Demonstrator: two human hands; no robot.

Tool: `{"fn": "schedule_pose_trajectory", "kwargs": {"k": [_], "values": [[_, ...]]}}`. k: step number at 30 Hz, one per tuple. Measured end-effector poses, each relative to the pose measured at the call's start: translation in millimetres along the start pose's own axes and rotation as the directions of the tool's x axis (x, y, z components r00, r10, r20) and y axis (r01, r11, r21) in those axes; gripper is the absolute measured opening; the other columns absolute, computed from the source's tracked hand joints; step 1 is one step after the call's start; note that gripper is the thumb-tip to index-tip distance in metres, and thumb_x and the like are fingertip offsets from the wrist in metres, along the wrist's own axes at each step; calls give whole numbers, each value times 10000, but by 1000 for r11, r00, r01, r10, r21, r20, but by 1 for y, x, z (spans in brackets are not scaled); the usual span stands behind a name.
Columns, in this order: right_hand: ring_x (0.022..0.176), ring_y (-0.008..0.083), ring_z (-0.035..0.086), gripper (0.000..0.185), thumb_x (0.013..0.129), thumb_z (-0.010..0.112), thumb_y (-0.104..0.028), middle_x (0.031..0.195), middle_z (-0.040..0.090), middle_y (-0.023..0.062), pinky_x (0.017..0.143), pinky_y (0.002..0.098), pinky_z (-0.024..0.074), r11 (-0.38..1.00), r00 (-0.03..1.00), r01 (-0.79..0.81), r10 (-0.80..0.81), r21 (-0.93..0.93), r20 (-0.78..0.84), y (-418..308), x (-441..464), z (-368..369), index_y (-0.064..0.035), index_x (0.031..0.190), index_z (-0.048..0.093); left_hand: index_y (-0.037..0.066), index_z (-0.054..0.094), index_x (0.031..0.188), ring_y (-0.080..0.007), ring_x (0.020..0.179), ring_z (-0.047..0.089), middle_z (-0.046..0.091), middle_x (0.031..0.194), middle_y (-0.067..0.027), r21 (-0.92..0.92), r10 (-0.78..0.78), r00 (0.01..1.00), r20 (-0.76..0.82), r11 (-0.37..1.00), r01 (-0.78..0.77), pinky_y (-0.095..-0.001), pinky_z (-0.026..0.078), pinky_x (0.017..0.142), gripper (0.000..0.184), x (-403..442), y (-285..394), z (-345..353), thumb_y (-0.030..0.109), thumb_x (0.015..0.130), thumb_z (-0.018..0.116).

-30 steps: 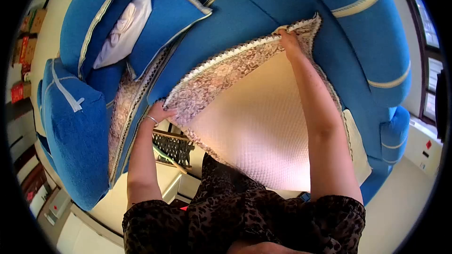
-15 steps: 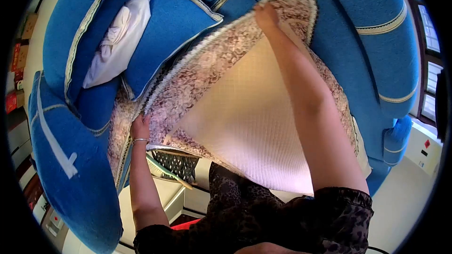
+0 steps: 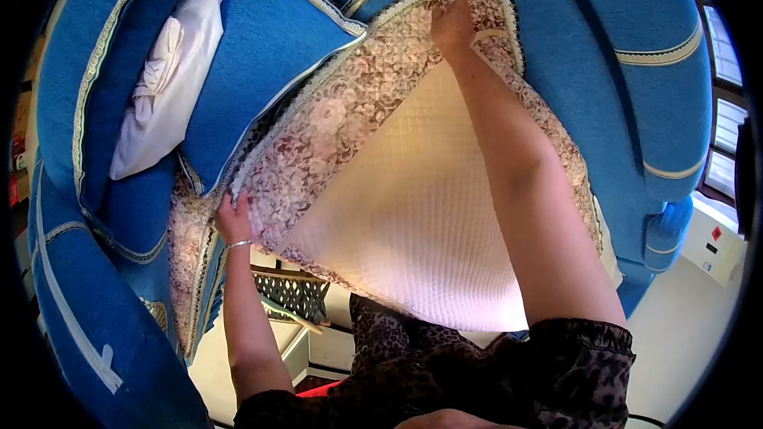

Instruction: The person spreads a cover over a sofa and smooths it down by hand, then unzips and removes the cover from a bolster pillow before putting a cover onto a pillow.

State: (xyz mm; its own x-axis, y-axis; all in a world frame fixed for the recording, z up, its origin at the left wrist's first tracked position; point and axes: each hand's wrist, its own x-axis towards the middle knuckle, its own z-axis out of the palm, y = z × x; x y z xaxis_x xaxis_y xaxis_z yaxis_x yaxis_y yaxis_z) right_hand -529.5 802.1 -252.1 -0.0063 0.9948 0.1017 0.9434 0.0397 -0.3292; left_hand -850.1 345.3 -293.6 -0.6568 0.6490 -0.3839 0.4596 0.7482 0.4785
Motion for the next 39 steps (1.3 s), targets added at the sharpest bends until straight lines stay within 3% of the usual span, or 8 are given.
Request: {"fn": "schedule_pose_trajectory", "kwargs": {"k": [14, 21, 24, 26, 27, 30, 33, 39], "values": [[824, 299, 671, 489, 924, 475, -76, 938, 665, 163, 664, 449, 545, 758, 855, 403, -112, -513, 507, 26, 82, 27, -196, 1384, 364, -18, 612, 1015, -261, 770, 598, 657, 875, -154, -51, -66, 996, 52, 996, 69, -364, 467, 718, 279, -23, -10, -7, 241, 913, 589], [814, 304, 646, 368, 915, 496, -113, 924, 662, 148, 664, 461, 509, 905, 974, 222, -221, -362, 46, 15, 72, 17, -185, 1274, 466, -58, 584, 976, -167, 757, 556, 630, 861, -83, -298, -46, 996, -72, 954, 22, -304, 464, 719, 333, -32, 4, -3, 269, 916, 604], [832, 375, 629, 308, 926, 501, -198, 961, 656, 170, 723, 434, 508, 902, 873, 362, -417, -235, -253, 26, 70, 18, -150, 1230, 512, -45, 604, 992, -165, 767, 568, 653, 877, -93, -290, -148, 989, 9, 946, 144, -332, 465, 731, 343, -29, -23, -5, 288, 910, 611], [1121, 332, 504, 499, 918, 468, -387, 1222, 526, 211, 951, 393, 385, 983, 966, 123, -151, 139, 212, 36, 99, 18, -105, 1329, 441, -54, 626, 994, -224, 755, 609, 671, 872, -132, -324, -157, 977, -142, 940, 104, -374, 469, 734, 383, -26, -49, 10, 316, 898, 618], [1266, 311, 442, 614, 915, 452, -481, 1353, 461, 232, 1064, 373, 323, 963, 885, -66, -65, 263, 460, 43, 109, 20, -82, 1379, 406, -52, 621, 1023, -256, 764, 616, 671, 868, -145, -197, -139, 984, -109, 974, 116, -381, 474, 736, 400, -26, -39, 8, 328, 898, 614], [1242, 318, 418, 501, 929, 459, -384, 1350, 448, 127, 1020, 549, 306, 962, 958, 246, -260, 117, 124, 12, 53, 79, -145, 1365, 391, 14, 587, 1170, -363, 958, 597, 649, 1024, -187, 204, -198, 980, -22, 959, 198, -421, 453, 855, 437, -12, -9, 14, 362, 908, 575], [1439, 231, 51, 648, 928, 447, -443, 1555, 144, 14, 1097, 651, 15, 930, 917, 349, -313, -117, 246, -2, 24, 76, -150, 1466, 233, 69, 485, 1318, -367, 1215, 453, 480, 1345, -186, 587, 135, 959, -251, 809, 39, -502, 338, 979, 511, -28, 48, 34, 364, 905, 540], [1308, 286, 366, 454, 924, 515, -264, 1388, 426, 113, 1099, 514, 216, 915, 951, 293, -308, 279, 9, 6, -1, 61, -91, 1332, 415, 96, 261, 1469, -397, 1416, 119, 144, 1547, -164, 537, 370, 923, -104, 802, -261, -607, 110, 1067, 726, -71, 173, 126, 514, 896, 417]]}}
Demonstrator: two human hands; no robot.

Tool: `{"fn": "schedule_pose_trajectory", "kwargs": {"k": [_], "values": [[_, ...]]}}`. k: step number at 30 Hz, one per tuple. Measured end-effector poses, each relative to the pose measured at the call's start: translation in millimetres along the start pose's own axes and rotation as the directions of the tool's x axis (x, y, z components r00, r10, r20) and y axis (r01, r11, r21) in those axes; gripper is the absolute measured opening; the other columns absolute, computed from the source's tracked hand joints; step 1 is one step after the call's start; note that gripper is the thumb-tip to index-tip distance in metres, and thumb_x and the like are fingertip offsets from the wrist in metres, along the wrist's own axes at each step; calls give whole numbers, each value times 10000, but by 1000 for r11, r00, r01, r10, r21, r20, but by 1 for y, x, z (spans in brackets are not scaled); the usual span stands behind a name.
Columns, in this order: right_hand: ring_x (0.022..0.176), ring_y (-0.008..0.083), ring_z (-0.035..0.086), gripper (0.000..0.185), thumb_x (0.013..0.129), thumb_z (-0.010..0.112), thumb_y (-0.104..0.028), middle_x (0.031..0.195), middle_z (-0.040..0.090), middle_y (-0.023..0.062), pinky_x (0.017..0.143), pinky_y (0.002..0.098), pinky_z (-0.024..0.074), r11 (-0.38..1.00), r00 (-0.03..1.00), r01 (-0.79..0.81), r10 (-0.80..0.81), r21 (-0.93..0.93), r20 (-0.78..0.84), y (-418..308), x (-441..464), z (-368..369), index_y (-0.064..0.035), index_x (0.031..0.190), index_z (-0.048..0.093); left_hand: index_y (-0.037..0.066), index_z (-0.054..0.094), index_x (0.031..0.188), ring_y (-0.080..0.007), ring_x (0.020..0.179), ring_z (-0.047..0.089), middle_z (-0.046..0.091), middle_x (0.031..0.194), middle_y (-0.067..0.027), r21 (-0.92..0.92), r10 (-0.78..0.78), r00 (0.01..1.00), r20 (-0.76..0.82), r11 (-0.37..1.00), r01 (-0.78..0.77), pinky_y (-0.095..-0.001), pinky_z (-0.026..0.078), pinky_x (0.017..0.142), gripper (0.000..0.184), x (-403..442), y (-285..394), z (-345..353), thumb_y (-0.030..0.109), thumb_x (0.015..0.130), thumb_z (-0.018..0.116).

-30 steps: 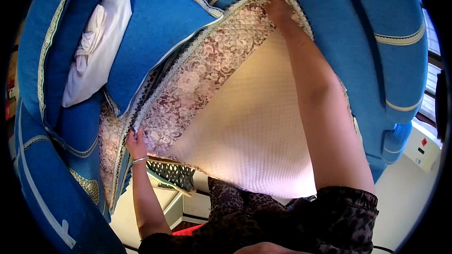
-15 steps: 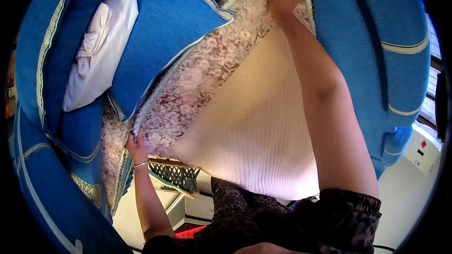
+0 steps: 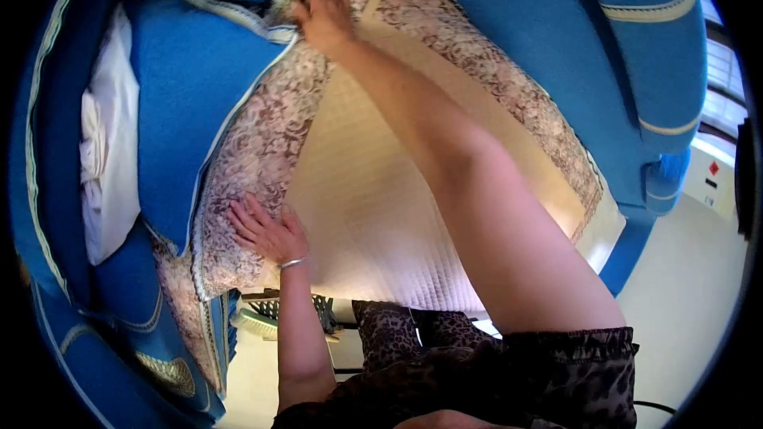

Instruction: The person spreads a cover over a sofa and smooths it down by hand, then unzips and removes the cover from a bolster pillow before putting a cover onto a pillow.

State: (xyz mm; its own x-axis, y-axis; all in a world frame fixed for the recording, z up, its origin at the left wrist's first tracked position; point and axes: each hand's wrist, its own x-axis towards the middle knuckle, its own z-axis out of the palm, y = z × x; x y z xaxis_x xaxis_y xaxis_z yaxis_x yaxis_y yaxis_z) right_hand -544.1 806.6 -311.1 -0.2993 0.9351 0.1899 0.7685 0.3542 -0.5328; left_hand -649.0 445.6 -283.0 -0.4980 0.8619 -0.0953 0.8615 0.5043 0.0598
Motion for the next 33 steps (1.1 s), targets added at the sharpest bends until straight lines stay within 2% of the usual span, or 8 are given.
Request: {"fn": "schedule_pose_trajectory", "kwargs": {"k": [3, 5, 8, 13, 19, 22, 28, 33], "values": [[1166, 311, 492, 331, 883, 555, -150, 1234, 548, 120, 1019, 429, 356, 906, 992, -88, 119, 413, -50, 4, -62, -38, -76, 1205, 527, 99, 269, 1467, -397, 1412, 143, 199, 1529, -170, -62, 8, 996, -88, 998, -14, -605, 99, 1073, 718, 1, 1, 7, 568, 924, 292], [1086, 312, 538, 269, 856, 556, -86, 1127, 602, 123, 947, 409, 413, 975, 956, 38, 28, 218, -291, 50, -98, -77, -73, 1122, 594, 100, 279, 1464, -395, 1406, 165, 217, 1522, -173, -55, 27, 991, -133, 998, -35, -605, 111, 1071, 717, 1, -1, 11, 570, 924, 286], [987, 300, 600, 206, 900, 523, -204, 1070, 638, 139, 847, 420, 466, 921, 853, -355, 389, 160, -347, 130, -111, -173, -73, 957, 673, 103, 294, 1458, -392, 1399, 189, 232, 1516, -172, -36, 24, 986, -164, 999, -30, -602, 134, 1066, 713, 1, 3, 9, 572, 922, 289], [1093, 296, 579, 387, 870, 589, -361, 1222, 595, 123, 908, 426, 464, 615, 706, -512, 699, -600, 114, 222, -120, -239, -112, 1167, 608, 112, 317, 1448, -384, 1390, 218, 245, 1514, -167, 37, 12, 983, -182, 999, -6, -586, 174, 1060, 701, -1, 6, 12, 568, 916, 298], [1134, 301, 555, 420, 852, 620, -329, 1305, 538, 109, 922, 421, 468, 782, 757, -378, 569, -495, 321, 249, -116, -239, -135, 1220, 564, 129, 310, 1454, -351, 1385, 244, 267, 1509, -146, 52, 30, 964, -263, 999, -17, -574, 183, 1069, 681, -2, 8, 18, 558, 926, 283], [1124, 297, 557, 336, 847, 619, -255, 1237, 556, 139, 895, 427, 482, 775, 934, -294, 356, -559, 2, 226, -135, -234, -91, 1138, 586, 135, 330, 1448, -334, 1382, 261, 283, 1505, -135, 50, 38, 954, -296, 998, -25, -571, 188, 1073, 663, -3, 13, 16, 551, 935, 274], [1091, 312, 558, 402, 842, 621, -215, 1250, 470, 161, 859, 440, 492, 693, 763, -626, 639, -358, -97, 193, -104, -247, -95, 1206, 498, 132, 341, 1443, -339, 1377, 269, 294, 1499, -133, 93, 38, 953, -302, 996, -10, -559, 201, 1073, 654, -6, 7, 21, 543, 938, 273], [1116, 324, 523, 458, 769, 701, -122, 1189, 534, 142, 926, 408, 436, 966, 951, -9, -73, -259, -302, 89, -98, -392, -82, 1185, 515, 130, 296, 1458, -340, 1397, 224, 260, 1513, -132, 134, 9, 977, -215, 991, 20, -564, 171, 1087, 664, -4, 15, 5, 531, 929, 301]]}}
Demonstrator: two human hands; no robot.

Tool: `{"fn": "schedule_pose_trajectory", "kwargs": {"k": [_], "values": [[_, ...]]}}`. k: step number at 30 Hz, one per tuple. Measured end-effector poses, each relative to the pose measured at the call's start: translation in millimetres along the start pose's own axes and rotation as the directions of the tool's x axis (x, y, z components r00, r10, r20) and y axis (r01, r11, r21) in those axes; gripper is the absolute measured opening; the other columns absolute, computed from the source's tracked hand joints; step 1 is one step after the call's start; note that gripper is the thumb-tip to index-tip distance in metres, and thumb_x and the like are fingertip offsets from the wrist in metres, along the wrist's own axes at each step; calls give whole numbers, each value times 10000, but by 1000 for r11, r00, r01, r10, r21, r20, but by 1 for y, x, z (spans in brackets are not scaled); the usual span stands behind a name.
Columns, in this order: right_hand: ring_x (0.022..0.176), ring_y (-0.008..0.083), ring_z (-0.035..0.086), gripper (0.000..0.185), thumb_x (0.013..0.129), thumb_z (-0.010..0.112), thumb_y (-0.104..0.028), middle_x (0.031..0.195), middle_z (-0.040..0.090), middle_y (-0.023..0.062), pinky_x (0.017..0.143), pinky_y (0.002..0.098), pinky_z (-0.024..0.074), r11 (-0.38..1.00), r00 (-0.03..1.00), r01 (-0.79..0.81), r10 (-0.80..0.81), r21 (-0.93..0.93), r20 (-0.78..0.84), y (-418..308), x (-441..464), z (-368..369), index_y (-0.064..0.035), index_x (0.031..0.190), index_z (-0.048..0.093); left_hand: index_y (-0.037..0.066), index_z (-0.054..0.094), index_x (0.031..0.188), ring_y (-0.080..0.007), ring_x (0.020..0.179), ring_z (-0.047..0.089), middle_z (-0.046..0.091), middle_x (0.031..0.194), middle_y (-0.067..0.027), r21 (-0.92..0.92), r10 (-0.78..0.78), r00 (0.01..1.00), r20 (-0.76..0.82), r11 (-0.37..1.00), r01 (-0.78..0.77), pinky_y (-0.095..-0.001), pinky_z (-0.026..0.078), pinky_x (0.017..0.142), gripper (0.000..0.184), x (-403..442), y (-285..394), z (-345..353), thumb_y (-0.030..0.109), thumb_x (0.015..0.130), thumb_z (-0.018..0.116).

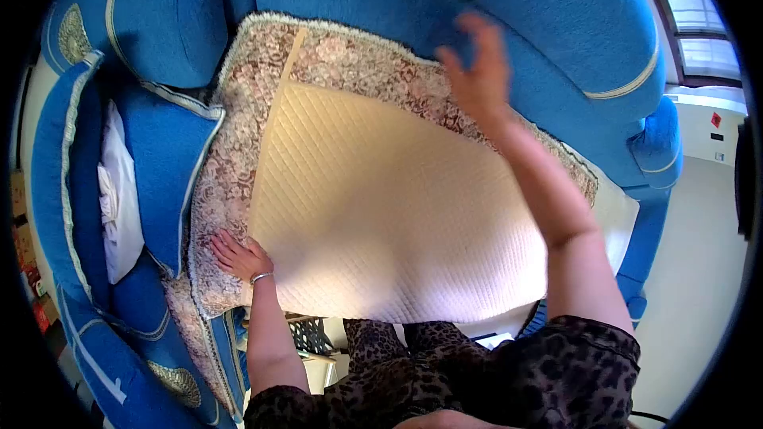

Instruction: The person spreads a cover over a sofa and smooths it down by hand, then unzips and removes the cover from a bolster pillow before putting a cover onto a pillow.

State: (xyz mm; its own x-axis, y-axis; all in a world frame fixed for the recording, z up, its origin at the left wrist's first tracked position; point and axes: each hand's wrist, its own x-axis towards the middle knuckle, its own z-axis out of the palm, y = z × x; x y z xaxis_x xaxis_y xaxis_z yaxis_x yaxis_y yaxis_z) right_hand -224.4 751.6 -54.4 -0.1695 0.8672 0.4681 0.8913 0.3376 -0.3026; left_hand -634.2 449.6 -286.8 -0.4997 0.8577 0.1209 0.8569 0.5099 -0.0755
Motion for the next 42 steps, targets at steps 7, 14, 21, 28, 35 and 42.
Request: {"fn": "schedule_pose_trajectory", "kwargs": {"k": [7, 14, 21, 28, 35, 42], "values": [[1221, 346, 462, 580, 909, 447, -498, 1315, 479, 234, 1064, 395, 316, 870, 971, -234, 235, -433, -53, 124, 192, -173, -60, 1285, 502, 127, 216, 1479, -323, 1417, 167, 214, 1530, -129, 175, -104, 986, 129, 981, 81, -570, 169, 1091, 671, 2, 12, -2, 456, 925, 404], [1201, 356, 442, 626, 851, 500, -572, 1211, 520, 215, 1041, 429, 325, 895, 929, -321, 361, -310, 78, 105, 210, -193, -61, 1211, 541, -6, 444, 1314, -388, 1350, 271, 332, 1448, -200, -561, 346, 877, -332, 675, -479, -477, 208, 1106, 459, 168, 216, -179, 167, 899, 537], [1275, 359, 387, 669, 857, 456, -616, 1314, 478, 213, 1071, 441, 277, 827, 902, -345, 422, -444, 86, 141, 236, -183, -111, 1293, 513, 63, 530, 1258, -313, 1201, 476, 544, 1279, -140, -405, 368, 654, -661, 558, -724, -398, 345, 1040, 387, 413, 348, -250, 266, 929, 529], [1235, 341, 459, 678, 876, 409, -612, 1303, 524, 197, 1051, 445, 310, 867, 919, -361, 393, -343, 29, 130, 237, -176, -79, 1274, 540, 40, 580, 1186, -269, 1095, 557, 591, 1204, -136, -755, 610, 754, -244, 369, -542, -361, 418, 946, 335, 506, 438, -234, 249, 925, 547], [1066, 282, 570, 650, 893, 435, -558, 1127, 622, 201, 951, 356, 393, 950, 949, -301, 307, -80, 75, 122, 245, -176, 16, 1151, 595, 38, 585, 1176, -267, 1089, 559, 594, 1197, -135, -643, 671, 706, -225, 443, -625, -359, 419, 943, 325, 500, 469, -214, 243, 925, 548], [1037, 260, 582, 717, 900, 417, -592, 1118, 631, 212, 933, 341, 410, 934, 926, -358, 354, 4, 132, 132, 239, -162, 53, 1155, 599, 37, 590, 1166, -265, 1083, 562, 598, 1190, -134, -626, 654, 702, -284, 428, -652, -357, 420, 939, 316, 490, 464, -207, 236, 925, 548]]}}
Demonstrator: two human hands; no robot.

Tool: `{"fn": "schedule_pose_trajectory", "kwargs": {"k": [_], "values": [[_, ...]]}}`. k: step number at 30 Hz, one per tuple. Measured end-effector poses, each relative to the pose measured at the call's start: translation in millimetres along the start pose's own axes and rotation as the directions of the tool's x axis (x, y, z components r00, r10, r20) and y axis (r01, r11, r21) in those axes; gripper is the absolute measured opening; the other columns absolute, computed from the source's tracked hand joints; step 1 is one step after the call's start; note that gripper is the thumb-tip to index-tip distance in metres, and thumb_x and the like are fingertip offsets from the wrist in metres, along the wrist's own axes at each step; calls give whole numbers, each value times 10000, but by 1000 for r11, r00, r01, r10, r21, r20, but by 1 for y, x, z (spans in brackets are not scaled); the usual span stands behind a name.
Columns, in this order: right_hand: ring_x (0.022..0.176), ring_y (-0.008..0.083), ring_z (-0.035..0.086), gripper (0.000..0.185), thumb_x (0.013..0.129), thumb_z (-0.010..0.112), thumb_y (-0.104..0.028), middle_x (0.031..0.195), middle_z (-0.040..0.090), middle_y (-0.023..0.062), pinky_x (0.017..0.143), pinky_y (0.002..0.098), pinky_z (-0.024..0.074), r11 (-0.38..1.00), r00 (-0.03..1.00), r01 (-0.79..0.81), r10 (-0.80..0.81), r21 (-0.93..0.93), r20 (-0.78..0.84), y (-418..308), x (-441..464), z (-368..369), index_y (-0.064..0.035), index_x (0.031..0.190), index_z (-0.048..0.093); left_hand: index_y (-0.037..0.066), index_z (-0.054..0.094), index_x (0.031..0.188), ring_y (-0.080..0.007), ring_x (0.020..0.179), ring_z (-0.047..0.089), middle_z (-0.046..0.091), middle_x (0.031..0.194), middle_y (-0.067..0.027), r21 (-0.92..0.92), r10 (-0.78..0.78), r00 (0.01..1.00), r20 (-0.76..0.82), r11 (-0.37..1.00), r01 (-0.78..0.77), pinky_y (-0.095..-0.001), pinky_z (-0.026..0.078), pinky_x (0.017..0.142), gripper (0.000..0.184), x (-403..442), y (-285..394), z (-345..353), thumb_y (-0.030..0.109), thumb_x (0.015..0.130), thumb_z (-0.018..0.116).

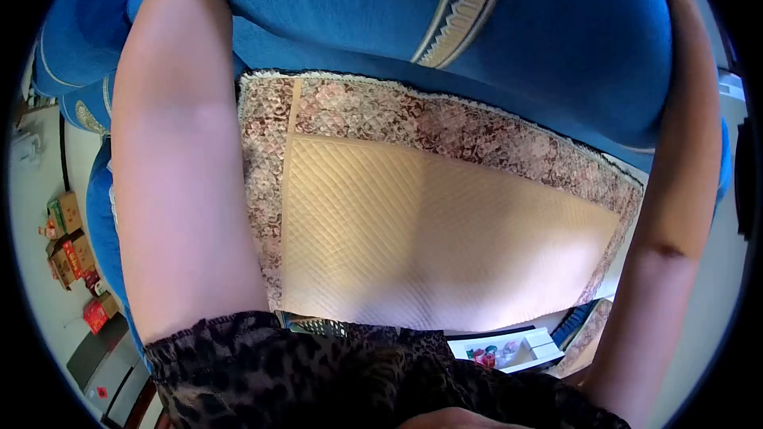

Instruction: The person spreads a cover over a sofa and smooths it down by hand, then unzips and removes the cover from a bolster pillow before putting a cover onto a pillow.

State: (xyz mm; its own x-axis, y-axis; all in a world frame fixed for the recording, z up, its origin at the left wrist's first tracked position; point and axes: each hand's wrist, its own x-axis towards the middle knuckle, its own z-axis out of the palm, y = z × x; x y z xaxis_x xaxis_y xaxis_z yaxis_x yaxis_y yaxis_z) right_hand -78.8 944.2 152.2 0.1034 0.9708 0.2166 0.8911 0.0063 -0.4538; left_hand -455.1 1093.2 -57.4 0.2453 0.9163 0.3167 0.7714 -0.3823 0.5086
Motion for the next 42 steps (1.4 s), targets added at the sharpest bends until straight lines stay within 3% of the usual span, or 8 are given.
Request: {"fn": "schedule_pose_trajectory", "kwargs": {"k": [19, 23, 42], "values": [[1024, 344, 609, 776, 881, 356, -667, 1055, 657, 226, 955, 402, 409, 982, 998, -61, 64, -180, 7, -4, -11, -11, 17, 1075, 667, 32, 604, 1139, -259, 1068, 568, 607, 1170, -132, 7, 0, 1000, 27, 1000, 0, -352, 424, 930, 290, -4, 3, -5, 219, 925, 548], [1030, 345, 607, 775, 880, 348, -673, 1065, 654, 224, 953, 405, 410, 973, 994, 2, 23, -231, 104, 2, -29, -16, 1, 1090, 666, 31, 606, 1134, -258, 1065, 570, 609, 1166, -131, 2, 1, 1000, 25, 1000, -1, -350, 425, 928, 284, -11, 2, -5, 216, 925, 548], [991, 284, 608, 687, 903, 420, -594, 1061, 655, 196, 914, 365, 432, 998, 993, 10, -3, -56, 120, 12, -8, -15, 25, 1103, 644, 27, 620, 1107, -251, 1049, 576, 618, 1147, -129, 11, -21, 1000, 22, 1000, 21, -345, 428, 918, 260, -9, -2, -24, 198, 925, 549]]}}
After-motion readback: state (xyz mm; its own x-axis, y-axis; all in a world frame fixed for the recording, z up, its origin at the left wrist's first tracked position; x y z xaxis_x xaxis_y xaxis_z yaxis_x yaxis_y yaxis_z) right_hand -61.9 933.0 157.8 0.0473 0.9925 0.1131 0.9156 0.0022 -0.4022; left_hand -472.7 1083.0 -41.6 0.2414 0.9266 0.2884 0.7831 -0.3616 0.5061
